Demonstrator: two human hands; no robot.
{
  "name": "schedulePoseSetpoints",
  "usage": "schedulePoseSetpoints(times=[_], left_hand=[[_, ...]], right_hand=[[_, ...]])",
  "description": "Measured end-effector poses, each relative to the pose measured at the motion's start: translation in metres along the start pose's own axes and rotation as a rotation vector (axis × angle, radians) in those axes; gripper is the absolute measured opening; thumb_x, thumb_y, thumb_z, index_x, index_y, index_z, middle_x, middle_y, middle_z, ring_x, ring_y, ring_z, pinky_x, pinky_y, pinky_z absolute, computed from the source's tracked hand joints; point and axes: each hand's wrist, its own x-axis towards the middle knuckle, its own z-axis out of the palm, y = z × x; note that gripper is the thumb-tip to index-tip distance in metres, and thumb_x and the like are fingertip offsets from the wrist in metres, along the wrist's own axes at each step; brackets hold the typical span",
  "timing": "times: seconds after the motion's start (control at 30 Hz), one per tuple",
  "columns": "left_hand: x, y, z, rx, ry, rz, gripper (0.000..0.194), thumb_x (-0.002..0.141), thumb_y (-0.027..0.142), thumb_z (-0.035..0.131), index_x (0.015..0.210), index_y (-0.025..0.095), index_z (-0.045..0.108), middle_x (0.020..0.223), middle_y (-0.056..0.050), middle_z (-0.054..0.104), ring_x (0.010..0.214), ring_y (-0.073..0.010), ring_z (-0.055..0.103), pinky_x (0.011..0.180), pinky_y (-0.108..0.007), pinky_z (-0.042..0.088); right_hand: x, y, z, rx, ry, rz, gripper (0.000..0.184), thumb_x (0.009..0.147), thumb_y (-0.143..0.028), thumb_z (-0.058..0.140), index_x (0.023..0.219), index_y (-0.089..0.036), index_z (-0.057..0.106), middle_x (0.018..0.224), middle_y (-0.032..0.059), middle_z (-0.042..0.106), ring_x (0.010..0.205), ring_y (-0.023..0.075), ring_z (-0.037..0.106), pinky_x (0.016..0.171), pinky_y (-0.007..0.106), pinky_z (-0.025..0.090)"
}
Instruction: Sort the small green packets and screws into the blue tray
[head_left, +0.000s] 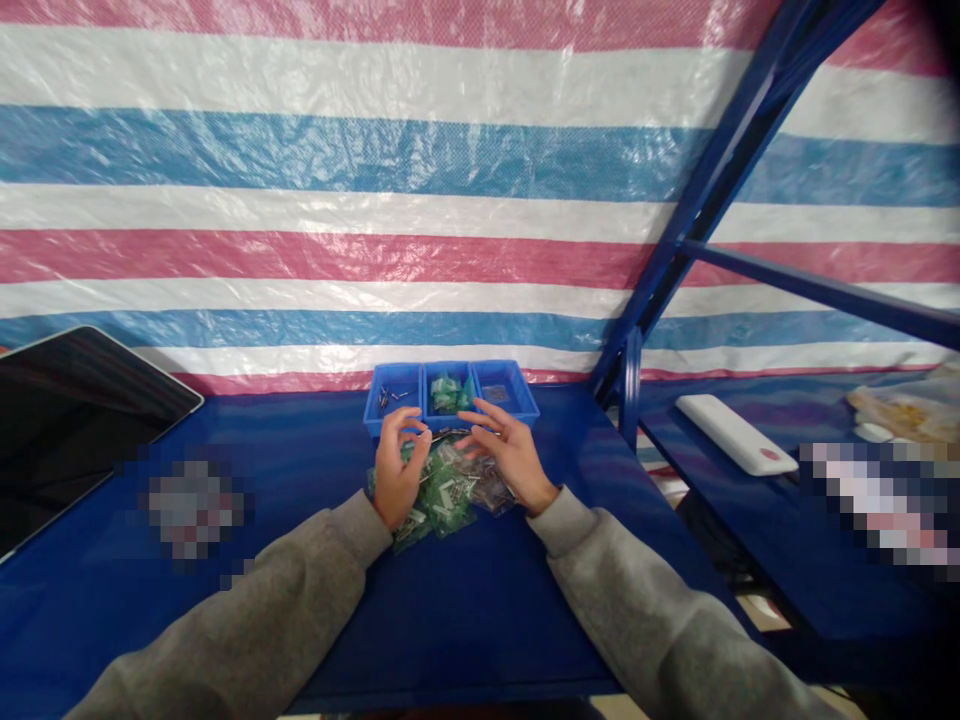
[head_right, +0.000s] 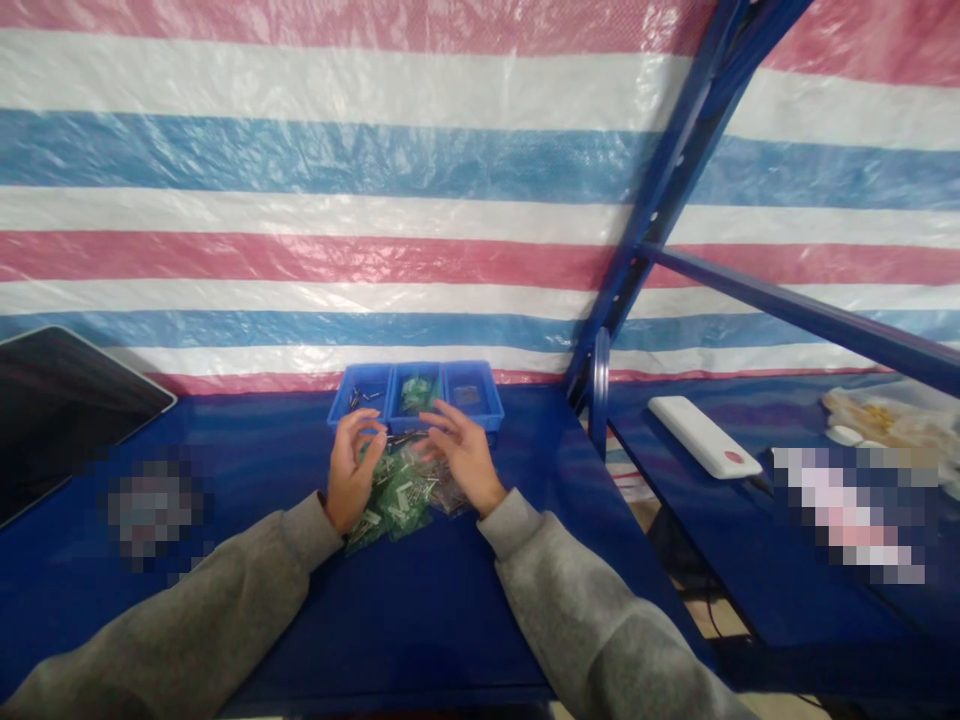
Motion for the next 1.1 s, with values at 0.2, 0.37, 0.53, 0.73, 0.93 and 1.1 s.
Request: schedulePoseSetpoints(times=[0.2,0.37,0.53,0.73,0.93,1.1], left_hand=[[-0.001,-0.003,-0.002,0.030,0.006,0.011,0.024,0.086,0.023,0.055,0.109,0.019,0.052,0.110,-0.008,0.051,0.093,-0.0161,0.056,0.078,-0.028,0.048],[-0.001,-0.003,-0.002,0.062,-0.003,0.018,0.021,0.086,0.022,0.053,0.107,0.019,0.053,0.109,-0.008,0.052,0.092,-0.0158,0.056,0.078,-0.028,0.047],[-0.001,-0.002,-0.002,0.092,-0.004,0.031,0.017,0.086,0.022,0.053,0.103,0.018,0.055,0.103,-0.007,0.055,0.092,-0.0161,0.056,0.079,-0.028,0.047],[-0.001,-0.004,-0.002,0.097,-0.018,0.010,0.015,0.086,0.023,0.053,0.100,0.018,0.057,0.100,-0.006,0.057,0.091,-0.0170,0.057,0.078,-0.028,0.048],[-0.001,-0.002,-0.003,0.100,-0.038,0.006,0.015,0.086,0.025,0.052,0.098,0.018,0.058,0.098,-0.007,0.058,0.088,-0.0177,0.058,0.077,-0.029,0.048],[0.000,0.007,-0.006,0.133,-0.204,0.021,0.019,0.088,0.027,0.049,0.096,0.017,0.063,0.094,-0.007,0.063,0.088,-0.0180,0.059,0.078,-0.029,0.047]], right_hand=[[-0.006,-0.002,-0.002,-0.805,-0.079,-0.338,0.014,0.083,-0.027,0.058,0.090,-0.020,0.068,0.085,0.0045,0.062,0.072,0.0159,0.057,0.068,0.030,0.047],[-0.012,-0.002,0.003,-1.134,-0.331,-0.462,0.034,0.074,-0.040,0.070,0.101,-0.019,0.065,0.097,0.0080,0.057,0.092,0.0223,0.051,0.082,0.036,0.044],[-0.014,0.005,0.006,-1.213,-0.384,-0.473,0.029,0.073,-0.036,0.072,0.095,-0.019,0.064,0.098,0.0079,0.054,0.094,0.0230,0.049,0.086,0.038,0.041],[-0.012,0.010,0.006,-1.143,-0.374,-0.484,0.002,0.084,-0.018,0.059,0.083,-0.018,0.061,0.087,0.0057,0.057,0.088,0.0202,0.049,0.080,0.033,0.041],[-0.010,0.007,0.005,-1.055,-0.297,-0.515,0.011,0.085,-0.011,0.051,0.080,-0.018,0.057,0.086,0.0063,0.058,0.086,0.0198,0.051,0.078,0.032,0.041],[-0.012,-0.001,0.004,-0.835,-0.097,-0.437,0.012,0.089,-0.017,0.045,0.087,-0.019,0.057,0.082,0.0027,0.062,0.076,0.0161,0.056,0.072,0.027,0.042]])
